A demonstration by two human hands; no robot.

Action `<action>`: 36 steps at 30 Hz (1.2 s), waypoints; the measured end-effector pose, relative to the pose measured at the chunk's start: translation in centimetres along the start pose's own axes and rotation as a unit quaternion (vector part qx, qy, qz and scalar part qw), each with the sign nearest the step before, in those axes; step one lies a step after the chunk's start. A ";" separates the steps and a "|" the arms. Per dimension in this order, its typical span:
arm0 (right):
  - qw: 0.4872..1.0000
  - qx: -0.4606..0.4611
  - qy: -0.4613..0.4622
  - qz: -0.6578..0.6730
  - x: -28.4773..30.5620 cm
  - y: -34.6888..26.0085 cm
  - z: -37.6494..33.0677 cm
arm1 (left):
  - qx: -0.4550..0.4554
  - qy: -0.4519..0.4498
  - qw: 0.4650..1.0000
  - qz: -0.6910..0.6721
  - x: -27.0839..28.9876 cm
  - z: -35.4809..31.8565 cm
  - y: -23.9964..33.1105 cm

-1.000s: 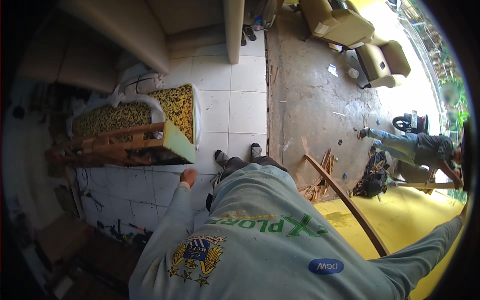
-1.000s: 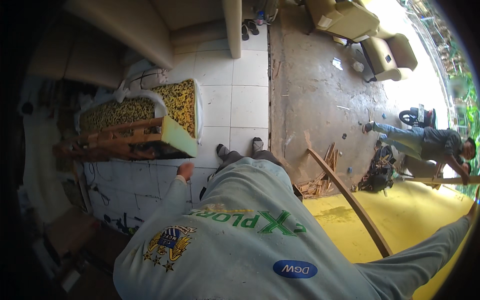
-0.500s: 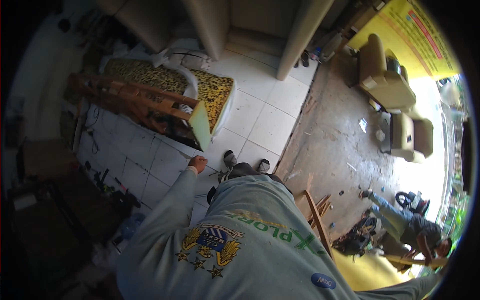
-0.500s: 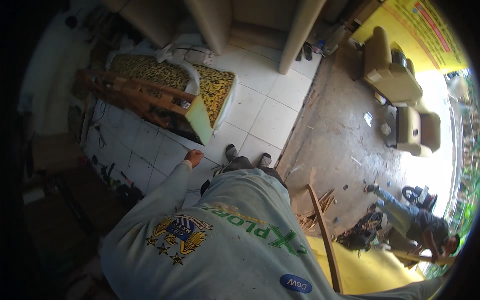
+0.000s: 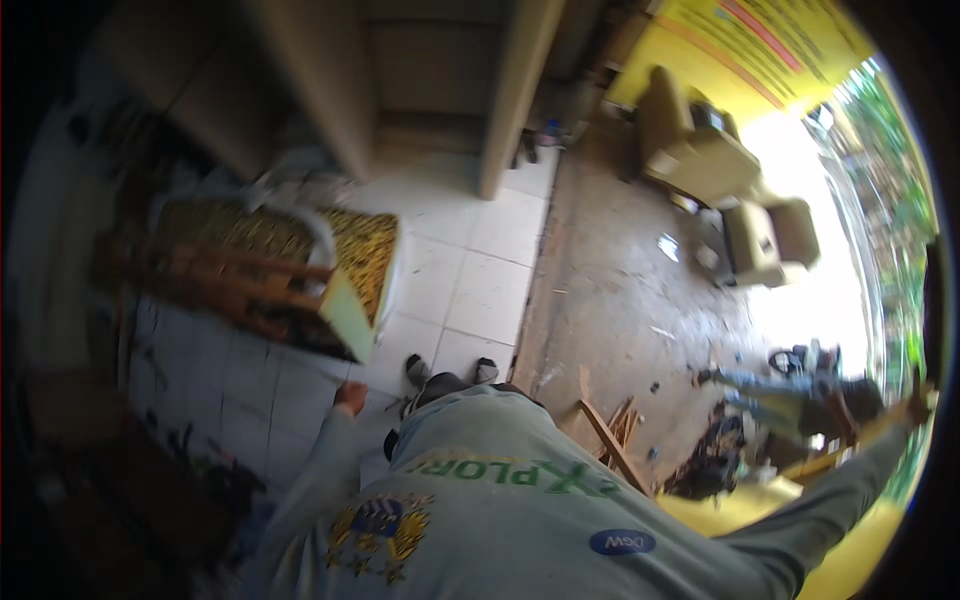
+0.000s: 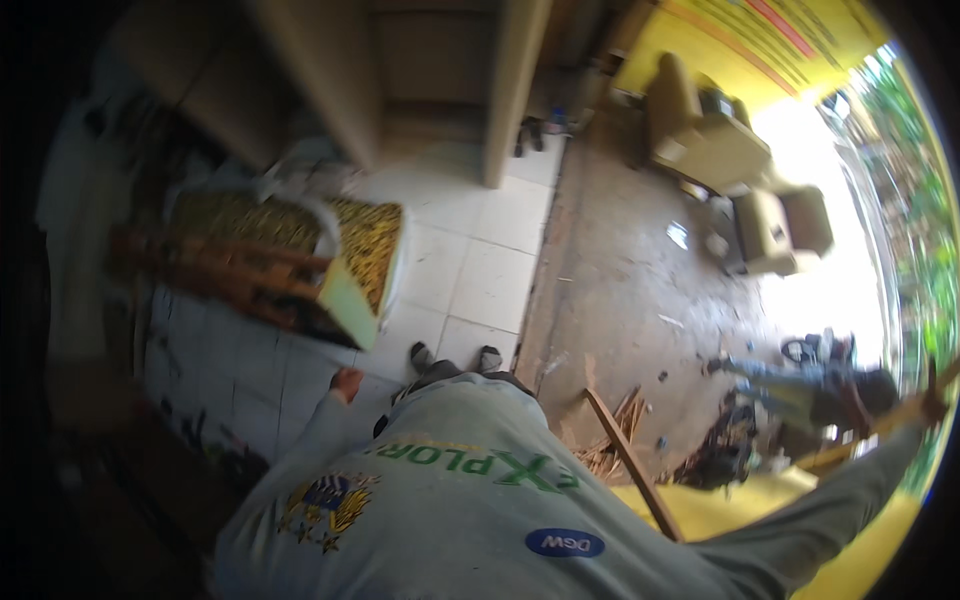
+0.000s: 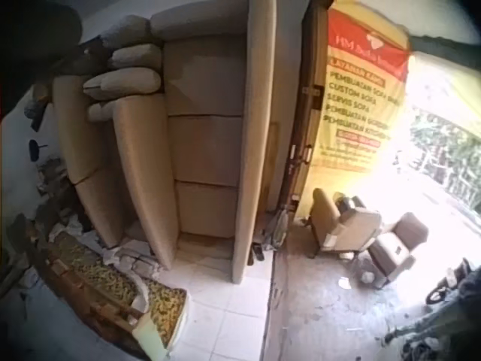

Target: The person carries a long wooden plank into a workshop and positions it onto a sofa frame. They then use a green utility knife to trim or mark the wood while it rests on the frame.

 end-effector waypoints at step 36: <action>0.897 0.420 -0.095 0.098 -9.4 -20.4 -26.8 | -0.021 -0.172 0.980 -0.094 -2.8 2.5 8.5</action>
Point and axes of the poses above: each hand's wrist, its own z-axis towards the middle knuckle, its own x-axis out of the back of the hand, y = z × x, the point moved 6 cm from there along z, towards the middle knuckle, and after that the axes turned 15 degrees about -y, right-handed, at the moved point
